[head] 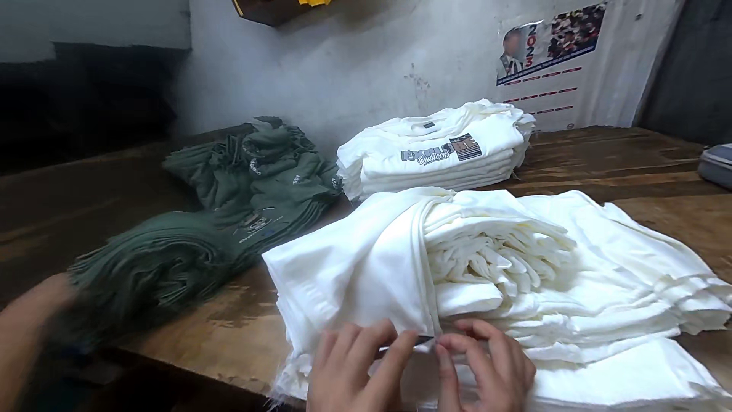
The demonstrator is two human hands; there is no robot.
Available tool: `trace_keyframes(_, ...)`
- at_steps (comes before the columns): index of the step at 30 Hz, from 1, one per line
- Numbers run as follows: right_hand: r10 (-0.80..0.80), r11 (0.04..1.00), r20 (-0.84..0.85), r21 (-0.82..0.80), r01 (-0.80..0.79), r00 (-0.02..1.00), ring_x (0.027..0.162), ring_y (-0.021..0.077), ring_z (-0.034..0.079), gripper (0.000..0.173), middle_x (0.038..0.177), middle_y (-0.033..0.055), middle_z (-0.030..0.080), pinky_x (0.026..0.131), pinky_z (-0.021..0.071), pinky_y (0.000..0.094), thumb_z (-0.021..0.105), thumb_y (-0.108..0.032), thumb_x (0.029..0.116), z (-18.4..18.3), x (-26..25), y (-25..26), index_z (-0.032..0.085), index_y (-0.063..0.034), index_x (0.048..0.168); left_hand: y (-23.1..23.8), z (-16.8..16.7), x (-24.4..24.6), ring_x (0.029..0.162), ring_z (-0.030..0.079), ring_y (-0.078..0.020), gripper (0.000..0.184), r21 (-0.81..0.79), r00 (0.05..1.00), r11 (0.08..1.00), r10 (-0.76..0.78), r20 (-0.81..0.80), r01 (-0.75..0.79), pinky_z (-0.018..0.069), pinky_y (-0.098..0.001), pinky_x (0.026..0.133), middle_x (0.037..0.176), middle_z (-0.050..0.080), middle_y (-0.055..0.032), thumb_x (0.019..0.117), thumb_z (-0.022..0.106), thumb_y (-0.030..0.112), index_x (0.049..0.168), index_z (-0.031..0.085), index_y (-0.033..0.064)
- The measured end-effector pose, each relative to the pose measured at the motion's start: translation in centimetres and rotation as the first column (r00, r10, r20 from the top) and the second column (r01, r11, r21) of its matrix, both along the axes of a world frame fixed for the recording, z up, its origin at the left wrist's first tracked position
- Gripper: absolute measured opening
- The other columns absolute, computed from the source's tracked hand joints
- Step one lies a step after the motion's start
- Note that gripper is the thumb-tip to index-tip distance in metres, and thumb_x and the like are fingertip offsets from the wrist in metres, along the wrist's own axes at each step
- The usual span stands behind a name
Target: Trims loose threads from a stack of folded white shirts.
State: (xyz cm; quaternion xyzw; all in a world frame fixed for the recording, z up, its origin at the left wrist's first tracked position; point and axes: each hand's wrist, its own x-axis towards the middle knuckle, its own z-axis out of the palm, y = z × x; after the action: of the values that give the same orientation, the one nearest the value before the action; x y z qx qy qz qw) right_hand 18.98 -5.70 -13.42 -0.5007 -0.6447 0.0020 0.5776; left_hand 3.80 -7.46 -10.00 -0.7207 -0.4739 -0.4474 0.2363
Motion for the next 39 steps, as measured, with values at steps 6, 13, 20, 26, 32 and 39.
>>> trace_keyframes(6, 0.115, 0.988, -0.150, 0.119, -0.097, 0.982, 0.107, 0.0076, 0.057, 0.012, 0.103, 0.0015, 0.064, 0.097, 0.0427, 0.0269, 0.066, -0.026, 0.0966, -0.4, -0.1, 0.2, 0.073, -0.0187, 0.090, 0.7, -0.1, 1.0, 0.082, 0.057, -0.0168, 0.013, 0.044, 0.996, 0.999, 0.021, -0.087, -0.017, 0.0397, -0.0362, 0.080, 0.094, 0.070, -0.0021, 0.0968, 0.068, 0.019, 0.104, 0.078, 0.0209)
trace_keyframes(13, 0.124, 0.970, -0.018, 0.211, -0.118, 0.992, 0.107, 0.0120, 0.057, 0.017, 0.106, 0.0022, 0.062, 0.101, 0.0418, 0.0300, 0.067, -0.028, 0.0933, -1.9, 0.3, 0.1, 0.064, -0.0167, 0.105, 0.6, -0.7, -1.8, 0.091, 0.062, -0.0195, 0.022, -0.178, 0.990, 0.978, -0.094, 0.101, 0.111, 0.0482, -0.0392, 0.082, 0.100, 0.066, -0.0080, 0.0888, 0.073, 0.021, 0.111, 0.075, 0.0183)
trace_keyframes(20, 0.291, 0.898, -0.088, 0.369, -0.241, 0.953, 0.099, 0.0076, 0.065, 0.010, 0.101, 0.0002, 0.069, 0.095, 0.0502, 0.0255, 0.067, -0.012, 0.0945, 0.1, -2.7, 2.5, 0.064, -0.0120, 0.104, 0.5, 1.1, -2.9, 0.080, 0.062, -0.0014, 0.012, -0.215, 0.899, 0.912, -0.260, 0.352, 0.348, 0.0521, -0.0173, 0.070, 0.094, 0.070, 0.0003, 0.0929, 0.063, 0.005, 0.102, 0.070, 0.0095)
trace_keyframes(26, 0.768, 0.635, -0.336, 0.292, -0.715, 0.545, 0.093, 0.0005, 0.064, 0.041, 0.103, -0.0022, 0.066, 0.081, 0.0570, 0.0183, 0.077, -0.024, 0.0922, 2.4, -1.8, 3.9, 0.058, -0.0021, 0.122, 2.8, 1.6, -3.1, 0.074, 0.063, 0.0018, 0.008, -0.158, 0.773, 0.887, -0.275, 0.572, 0.433, 0.0531, -0.0129, 0.063, 0.087, 0.068, 0.0069, 0.0970, 0.060, 0.010, 0.102, 0.067, 0.0101)
trace_keyframes(32, 0.272, 0.871, 0.046, 0.413, -0.266, 0.961, 0.090, 0.0061, 0.060, 0.006, 0.094, -0.0018, 0.067, 0.096, 0.0426, 0.0226, 0.070, -0.012, 0.0966, -0.4, 0.7, 1.5, 0.075, -0.0128, 0.099, 1.0, 1.6, -3.2, 0.083, 0.065, -0.0049, 0.038, -0.229, 0.758, 0.829, -0.308, 0.575, 0.511, 0.0570, -0.0206, 0.068, 0.100, 0.068, 0.0007, 0.0863, 0.081, 0.017, 0.119, 0.067, 0.0059)
trace_keyframes(39, 0.359, 0.865, -0.016, 0.382, -0.326, 0.933, 0.088, 0.0071, 0.058, 0.006, 0.091, 0.0001, 0.066, 0.091, 0.0421, 0.0231, 0.067, -0.011, 0.0984, -1.1, 0.8, -0.7, 0.071, -0.0098, 0.095, -0.8, -0.7, -2.3, 0.095, 0.051, -0.0143, 0.018, 0.203, 0.982, 0.970, -0.099, -0.159, 0.131, 0.0323, -0.0335, 0.095, 0.102, 0.063, 0.0045, 0.0999, 0.066, 0.022, 0.117, 0.070, 0.0242)
